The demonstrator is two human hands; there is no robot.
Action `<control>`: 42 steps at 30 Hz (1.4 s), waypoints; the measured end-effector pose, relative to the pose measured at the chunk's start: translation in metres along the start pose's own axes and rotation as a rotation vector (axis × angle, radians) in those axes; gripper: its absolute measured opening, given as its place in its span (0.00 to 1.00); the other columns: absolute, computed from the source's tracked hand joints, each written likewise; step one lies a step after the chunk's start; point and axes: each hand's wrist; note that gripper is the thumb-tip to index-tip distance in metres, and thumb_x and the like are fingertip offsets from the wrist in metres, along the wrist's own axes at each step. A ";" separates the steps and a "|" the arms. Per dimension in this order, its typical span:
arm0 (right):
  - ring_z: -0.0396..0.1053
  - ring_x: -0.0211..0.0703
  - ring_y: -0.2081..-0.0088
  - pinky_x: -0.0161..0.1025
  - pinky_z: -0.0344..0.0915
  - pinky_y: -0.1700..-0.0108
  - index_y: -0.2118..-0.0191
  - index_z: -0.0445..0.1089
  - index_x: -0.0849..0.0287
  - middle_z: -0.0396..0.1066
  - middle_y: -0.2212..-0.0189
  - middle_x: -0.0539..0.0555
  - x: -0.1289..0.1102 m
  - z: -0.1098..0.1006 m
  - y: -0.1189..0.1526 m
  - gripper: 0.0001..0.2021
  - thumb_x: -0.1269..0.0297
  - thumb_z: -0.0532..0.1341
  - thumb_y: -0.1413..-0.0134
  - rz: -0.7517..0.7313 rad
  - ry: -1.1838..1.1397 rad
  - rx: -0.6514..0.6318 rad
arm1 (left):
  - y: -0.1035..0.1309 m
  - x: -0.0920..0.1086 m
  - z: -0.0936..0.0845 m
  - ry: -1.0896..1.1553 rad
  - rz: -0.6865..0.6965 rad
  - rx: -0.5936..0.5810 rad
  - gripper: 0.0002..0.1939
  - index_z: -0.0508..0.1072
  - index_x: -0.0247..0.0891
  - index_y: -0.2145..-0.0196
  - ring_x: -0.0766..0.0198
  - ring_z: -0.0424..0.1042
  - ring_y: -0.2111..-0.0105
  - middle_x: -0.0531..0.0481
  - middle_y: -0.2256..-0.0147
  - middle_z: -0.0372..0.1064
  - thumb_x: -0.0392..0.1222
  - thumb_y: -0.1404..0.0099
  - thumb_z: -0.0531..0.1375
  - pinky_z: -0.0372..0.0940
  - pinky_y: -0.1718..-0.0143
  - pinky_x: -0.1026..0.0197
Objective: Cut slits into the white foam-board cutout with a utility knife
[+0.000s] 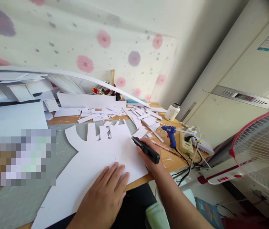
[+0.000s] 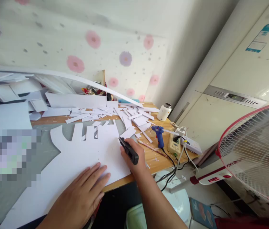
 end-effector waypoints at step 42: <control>0.76 0.44 0.69 0.39 0.73 0.66 0.57 0.69 0.54 0.77 0.69 0.55 -0.028 -0.037 0.065 0.11 0.65 0.61 0.47 -0.220 0.291 0.029 | -0.001 0.000 0.002 0.093 -0.057 -0.041 0.22 0.73 0.38 0.47 0.44 0.67 0.43 0.41 0.44 0.69 0.28 0.36 0.51 0.66 0.46 0.41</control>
Point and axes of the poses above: each hand's wrist, its own y-axis away from the middle knuckle, its own z-axis out of the palm, x = y × z
